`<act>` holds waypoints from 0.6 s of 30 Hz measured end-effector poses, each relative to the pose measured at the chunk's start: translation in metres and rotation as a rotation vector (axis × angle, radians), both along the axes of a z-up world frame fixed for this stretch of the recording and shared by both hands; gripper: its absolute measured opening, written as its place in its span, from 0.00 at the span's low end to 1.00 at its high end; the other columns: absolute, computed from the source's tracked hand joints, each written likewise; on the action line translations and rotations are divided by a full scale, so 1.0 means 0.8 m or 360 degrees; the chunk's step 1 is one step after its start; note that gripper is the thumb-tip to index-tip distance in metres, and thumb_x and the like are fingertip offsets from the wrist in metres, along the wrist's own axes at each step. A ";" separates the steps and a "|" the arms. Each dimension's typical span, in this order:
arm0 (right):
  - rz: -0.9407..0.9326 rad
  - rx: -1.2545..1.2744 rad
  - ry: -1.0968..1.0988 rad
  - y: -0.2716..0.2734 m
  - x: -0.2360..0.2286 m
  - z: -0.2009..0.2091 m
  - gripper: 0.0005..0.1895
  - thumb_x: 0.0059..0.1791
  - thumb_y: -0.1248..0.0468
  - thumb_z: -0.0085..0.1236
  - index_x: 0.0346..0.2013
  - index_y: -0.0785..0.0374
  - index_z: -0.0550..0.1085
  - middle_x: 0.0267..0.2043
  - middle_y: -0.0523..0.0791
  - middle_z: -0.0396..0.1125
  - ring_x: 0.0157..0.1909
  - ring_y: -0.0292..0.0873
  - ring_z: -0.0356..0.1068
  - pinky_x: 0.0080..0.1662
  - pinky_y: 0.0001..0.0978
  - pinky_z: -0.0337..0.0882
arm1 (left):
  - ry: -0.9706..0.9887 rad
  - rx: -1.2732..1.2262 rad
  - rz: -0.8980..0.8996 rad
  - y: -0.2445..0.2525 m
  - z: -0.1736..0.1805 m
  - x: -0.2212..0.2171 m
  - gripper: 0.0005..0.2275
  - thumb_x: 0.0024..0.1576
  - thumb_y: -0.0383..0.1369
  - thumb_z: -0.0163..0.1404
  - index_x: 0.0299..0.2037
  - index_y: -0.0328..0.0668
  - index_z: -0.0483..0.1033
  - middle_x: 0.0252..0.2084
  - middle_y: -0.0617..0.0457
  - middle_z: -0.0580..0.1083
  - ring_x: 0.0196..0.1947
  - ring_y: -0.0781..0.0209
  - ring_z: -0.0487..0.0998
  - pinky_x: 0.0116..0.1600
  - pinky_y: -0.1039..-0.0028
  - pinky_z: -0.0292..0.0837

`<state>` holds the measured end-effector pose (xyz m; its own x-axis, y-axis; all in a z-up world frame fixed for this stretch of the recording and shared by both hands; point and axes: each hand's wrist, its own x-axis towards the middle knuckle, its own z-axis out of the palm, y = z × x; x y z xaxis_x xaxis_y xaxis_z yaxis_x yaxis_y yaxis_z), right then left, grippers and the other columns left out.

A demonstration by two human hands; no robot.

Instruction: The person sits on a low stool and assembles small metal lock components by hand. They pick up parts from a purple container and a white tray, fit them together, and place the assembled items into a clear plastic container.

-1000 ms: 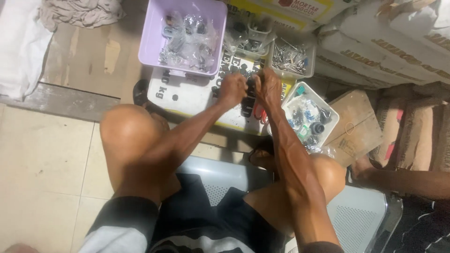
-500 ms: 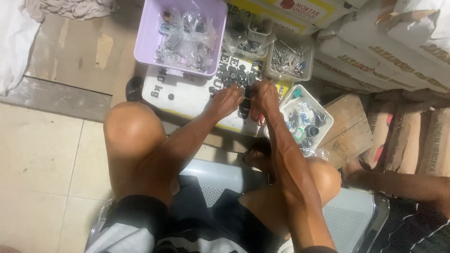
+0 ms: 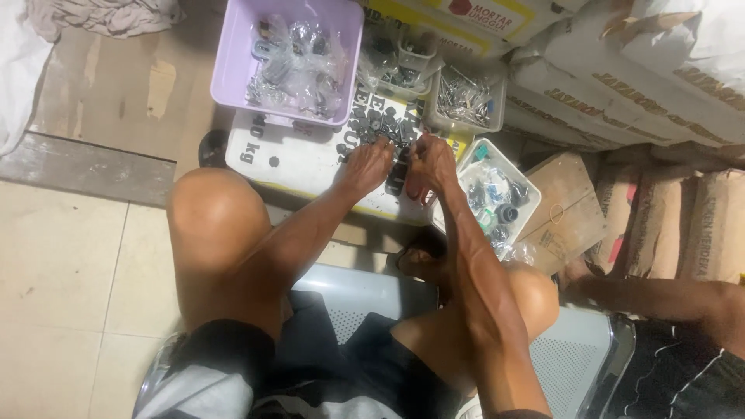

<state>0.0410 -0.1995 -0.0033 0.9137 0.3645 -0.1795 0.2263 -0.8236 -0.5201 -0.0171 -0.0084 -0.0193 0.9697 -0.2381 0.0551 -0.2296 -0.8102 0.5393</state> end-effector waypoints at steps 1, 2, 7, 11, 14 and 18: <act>0.0000 -0.0003 -0.0011 0.001 0.002 0.011 0.07 0.48 0.59 0.57 0.33 0.59 0.74 0.32 0.53 0.68 0.42 0.62 0.72 0.46 0.57 0.71 | -0.0011 -0.0003 0.0000 -0.003 -0.008 0.003 0.05 0.59 0.28 0.46 0.38 0.38 0.75 0.40 0.42 0.75 0.31 0.39 0.83 0.38 0.51 0.78; -0.0091 0.0015 0.0017 0.003 0.003 0.022 0.07 0.47 0.57 0.56 0.33 0.56 0.75 0.31 0.50 0.70 0.41 0.58 0.73 0.45 0.54 0.72 | 0.0019 -0.0008 0.0026 -0.006 -0.016 0.006 0.05 0.59 0.27 0.45 0.37 0.37 0.75 0.39 0.42 0.75 0.30 0.38 0.83 0.37 0.51 0.78; -0.0216 0.0109 0.0070 -0.017 0.004 0.008 0.06 0.45 0.57 0.57 0.34 0.52 0.76 0.30 0.49 0.71 0.41 0.57 0.74 0.47 0.52 0.72 | -0.0028 0.0055 0.0048 -0.005 0.010 -0.006 0.06 0.59 0.26 0.45 0.37 0.36 0.76 0.38 0.43 0.76 0.30 0.41 0.84 0.36 0.54 0.78; -0.0234 0.0196 0.0054 0.000 -0.007 0.044 0.08 0.46 0.60 0.57 0.36 0.59 0.75 0.29 0.53 0.70 0.39 0.61 0.73 0.45 0.57 0.69 | -0.0093 0.0103 0.0031 -0.008 -0.005 -0.003 0.04 0.58 0.27 0.48 0.36 0.38 0.76 0.38 0.45 0.74 0.29 0.43 0.83 0.35 0.56 0.78; -0.0222 0.0259 0.0057 0.011 -0.004 0.055 0.07 0.46 0.60 0.57 0.37 0.57 0.76 0.29 0.52 0.71 0.38 0.59 0.73 0.44 0.54 0.70 | -0.0077 0.0046 0.0036 -0.012 -0.017 0.004 0.05 0.58 0.25 0.45 0.34 0.37 0.75 0.36 0.45 0.74 0.28 0.42 0.83 0.34 0.56 0.77; -0.0215 0.0283 0.0089 0.013 -0.004 0.059 0.06 0.46 0.60 0.58 0.36 0.54 0.77 0.27 0.48 0.71 0.37 0.53 0.74 0.43 0.48 0.71 | -0.0065 -0.0041 0.0062 -0.008 -0.007 -0.003 0.05 0.57 0.26 0.46 0.33 0.36 0.75 0.34 0.46 0.73 0.27 0.41 0.83 0.33 0.56 0.77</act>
<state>0.0377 -0.1894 0.0439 0.9468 0.2697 -0.1755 0.0866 -0.7388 -0.6683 -0.0196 -0.0151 -0.0247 0.9750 -0.1983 0.1007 -0.2206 -0.8047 0.5511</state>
